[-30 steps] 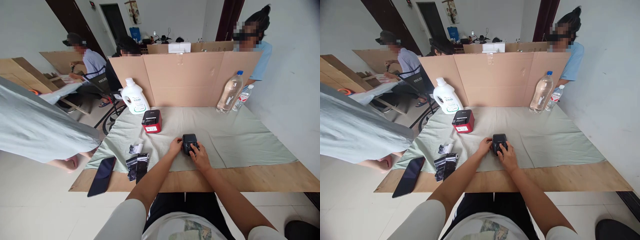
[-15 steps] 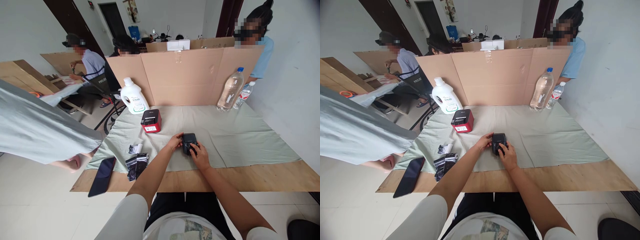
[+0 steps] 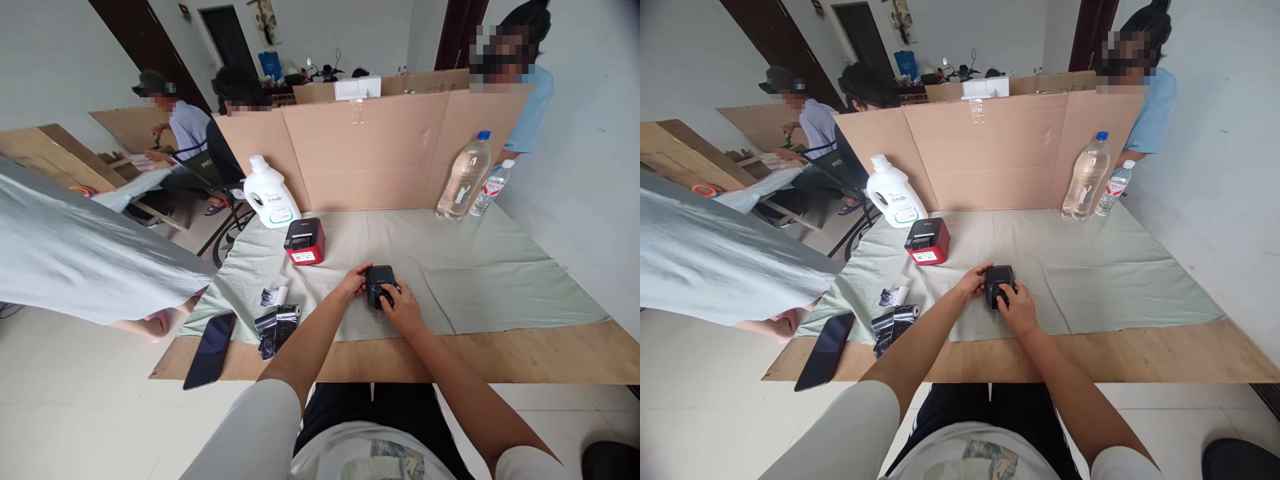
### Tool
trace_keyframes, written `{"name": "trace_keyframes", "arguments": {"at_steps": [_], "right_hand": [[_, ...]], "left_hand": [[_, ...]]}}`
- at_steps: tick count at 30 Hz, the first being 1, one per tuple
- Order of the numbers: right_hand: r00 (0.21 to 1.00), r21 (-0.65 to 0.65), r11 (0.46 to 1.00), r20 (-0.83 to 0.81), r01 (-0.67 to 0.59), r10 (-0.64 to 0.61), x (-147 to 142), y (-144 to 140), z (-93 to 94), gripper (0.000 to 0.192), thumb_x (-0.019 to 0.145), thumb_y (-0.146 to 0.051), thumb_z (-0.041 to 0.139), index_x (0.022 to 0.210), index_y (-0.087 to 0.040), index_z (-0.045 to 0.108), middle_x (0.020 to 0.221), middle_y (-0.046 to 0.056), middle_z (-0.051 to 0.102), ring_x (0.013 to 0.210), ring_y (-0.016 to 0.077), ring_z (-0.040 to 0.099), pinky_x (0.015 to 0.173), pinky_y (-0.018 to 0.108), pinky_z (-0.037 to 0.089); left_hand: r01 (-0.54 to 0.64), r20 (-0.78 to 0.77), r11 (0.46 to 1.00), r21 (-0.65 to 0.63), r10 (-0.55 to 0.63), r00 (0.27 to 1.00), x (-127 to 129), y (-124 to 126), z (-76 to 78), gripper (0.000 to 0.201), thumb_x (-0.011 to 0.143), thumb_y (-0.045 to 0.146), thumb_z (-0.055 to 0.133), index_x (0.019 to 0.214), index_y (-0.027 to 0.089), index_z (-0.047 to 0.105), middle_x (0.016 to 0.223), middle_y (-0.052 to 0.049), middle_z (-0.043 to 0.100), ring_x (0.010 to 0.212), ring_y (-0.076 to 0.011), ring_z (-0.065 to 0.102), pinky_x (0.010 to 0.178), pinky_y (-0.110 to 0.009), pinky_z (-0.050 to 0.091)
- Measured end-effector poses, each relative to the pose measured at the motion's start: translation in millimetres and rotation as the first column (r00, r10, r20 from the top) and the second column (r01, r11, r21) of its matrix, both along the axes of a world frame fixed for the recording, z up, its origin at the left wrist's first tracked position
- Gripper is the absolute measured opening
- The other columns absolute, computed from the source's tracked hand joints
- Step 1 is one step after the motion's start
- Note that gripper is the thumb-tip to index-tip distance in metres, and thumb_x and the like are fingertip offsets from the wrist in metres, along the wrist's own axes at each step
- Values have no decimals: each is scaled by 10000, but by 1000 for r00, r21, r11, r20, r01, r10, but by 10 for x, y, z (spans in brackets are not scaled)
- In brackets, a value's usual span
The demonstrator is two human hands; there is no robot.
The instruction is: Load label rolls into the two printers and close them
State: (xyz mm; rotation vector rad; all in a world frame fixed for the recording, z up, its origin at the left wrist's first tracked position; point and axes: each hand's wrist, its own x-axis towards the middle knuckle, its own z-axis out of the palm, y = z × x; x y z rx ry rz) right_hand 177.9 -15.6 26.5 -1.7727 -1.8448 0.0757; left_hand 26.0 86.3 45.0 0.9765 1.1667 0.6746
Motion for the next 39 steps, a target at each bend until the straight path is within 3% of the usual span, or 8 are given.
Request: {"name": "trace_keyframes", "arguments": {"at_steps": [7, 15, 19, 22, 25, 30, 34, 39], "right_hand": [[980, -185, 982, 192, -20, 56, -4, 41, 286, 362, 915, -315, 453, 1239, -262, 606, 1148, 140, 592, 928, 236, 605, 787, 351, 474], [981, -167, 986, 195, 24, 10, -28, 11, 189, 398, 915, -314, 454, 1295, -267, 559, 1174, 142, 560, 920, 224, 605, 794, 342, 463], [984, -172, 985, 174, -12, 42, 49, 50, 198, 542, 901, -342, 475, 1434, -305, 390, 1036, 103, 572, 892, 224, 581, 759, 327, 442], [979, -189, 981, 189, -42, 79, 99, 100, 245, 645, 878, -354, 501, 1484, -315, 283, 962, 82, 561, 907, 238, 555, 772, 331, 424], [974, -199, 977, 199, -71, 112, 133, 151, 299, 713, 849, -370, 534, 1498, -307, 244, 974, 88, 553, 934, 256, 535, 787, 346, 418], [987, -96, 989, 110, -110, 121, 183, 188, 192, 704, 826, -380, 550, 1475, -245, 313, 1065, 109, 545, 994, 263, 514, 851, 386, 439], [990, 67, 988, -9, -138, 138, 203, 184, -90, 585, 877, -412, 475, 1414, -194, 401, 1169, 129, 532, 1066, 258, 503, 933, 429, 441], [976, 151, 982, -166, -113, 138, 205, 177, -321, 526, 953, -446, 312, 1386, -167, 418, 1214, 145, 537, 1142, 248, 493, 984, 449, 437]], "left_hand": [[-29, 45, 999, 46, 27, 999, -7, -11, -6, 813, 648, -21, 503, 1381, 331, 473, 1437, -36, 474, 418, 35, 348, 388, -129, 274], [-16, 16, 999, 44, 15, 1000, -26, -20, 16, 753, 651, -15, 518, 1346, 274, 512, 1396, -50, 518, 405, 21, 385, 346, -140, 223], [10, 17, 994, 108, -12, 1000, -52, -59, -3, 664, 685, 18, 544, 1312, 238, 535, 1271, -53, 602, 417, 11, 403, 372, -145, 251], [-34, -109, 972, 232, 61, 992, -42, -109, 5, 614, 715, 45, 548, 1313, 182, 518, 1068, -49, 669, 459, -21, 441, 440, -158, 348], [-76, -241, 851, 520, 232, 942, -13, -155, 42, 474, 714, 40, 536, 1169, 162, 596, 981, -26, 663, 586, -62, 519, 630, -204, 473], [125, -358, 706, 697, 191, 914, 32, -163, 90, 408, 731, -3, 474, 1060, 170, 644, 1070, -43, 662, 732, -111, 590, 787, -267, 507], [241, -467, 701, 672, 149, 871, 79, -169, 111, 435, 762, 7, 485, 1123, 187, 647, 1170, -58, 654, 934, -158, 628, 924, -303, 486], [477, -720, 691, 543, 91, 688, 192, -122, 249, 295, 785, 110, 586, 1034, 215, 703, 1144, -75, 673, 1081, -233, 606, 986, -349, 447]]}}
